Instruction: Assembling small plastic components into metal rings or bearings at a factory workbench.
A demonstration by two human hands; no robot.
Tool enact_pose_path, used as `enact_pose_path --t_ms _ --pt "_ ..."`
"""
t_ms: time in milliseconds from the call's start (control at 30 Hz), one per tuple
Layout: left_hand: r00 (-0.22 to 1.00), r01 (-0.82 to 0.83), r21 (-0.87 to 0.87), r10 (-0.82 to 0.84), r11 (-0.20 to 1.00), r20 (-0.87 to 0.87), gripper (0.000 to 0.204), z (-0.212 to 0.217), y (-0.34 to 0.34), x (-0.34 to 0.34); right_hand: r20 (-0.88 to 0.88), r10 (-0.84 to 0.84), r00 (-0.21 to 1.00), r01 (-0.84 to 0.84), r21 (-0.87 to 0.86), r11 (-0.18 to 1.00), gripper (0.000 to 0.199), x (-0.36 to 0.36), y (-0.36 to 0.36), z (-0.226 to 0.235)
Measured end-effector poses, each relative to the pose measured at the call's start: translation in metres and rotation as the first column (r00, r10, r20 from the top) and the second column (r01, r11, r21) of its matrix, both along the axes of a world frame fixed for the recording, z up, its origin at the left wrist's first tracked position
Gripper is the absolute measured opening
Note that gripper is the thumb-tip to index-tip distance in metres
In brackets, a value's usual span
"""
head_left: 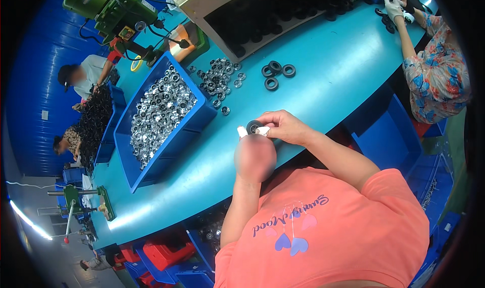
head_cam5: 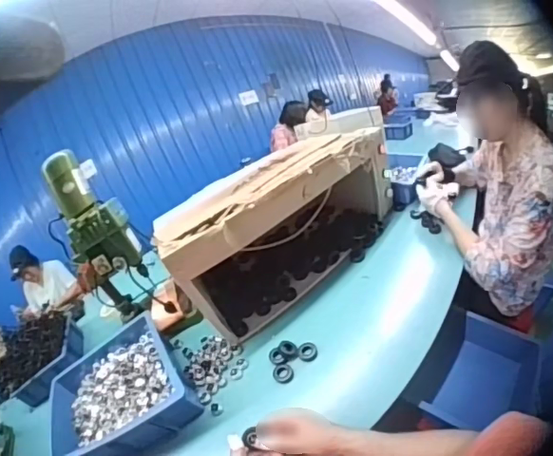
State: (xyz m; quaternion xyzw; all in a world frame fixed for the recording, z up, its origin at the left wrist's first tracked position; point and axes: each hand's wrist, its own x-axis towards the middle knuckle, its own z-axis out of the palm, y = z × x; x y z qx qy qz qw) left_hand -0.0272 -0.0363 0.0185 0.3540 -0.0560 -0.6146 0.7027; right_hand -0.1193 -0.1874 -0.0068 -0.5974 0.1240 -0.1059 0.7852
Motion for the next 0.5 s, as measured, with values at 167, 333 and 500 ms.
enact_pose_path --t_ms 167,333,500 --pt "1.000 -0.014 0.037 0.013 0.999 0.024 0.083 0.002 0.002 -0.001 0.011 0.018 1.000 -0.017 -0.020 1.000 0.035 -0.002 0.000 0.009" --pt "0.999 -0.041 0.070 0.038 0.997 0.039 0.081 0.001 0.006 0.000 0.014 0.049 0.999 -0.048 -0.077 0.996 0.035 -0.001 0.000 0.008" --pt "0.993 -0.099 0.090 0.092 0.991 0.080 0.078 0.002 0.028 0.003 0.030 0.158 0.987 -0.151 -0.161 0.975 0.028 0.004 0.001 0.010"
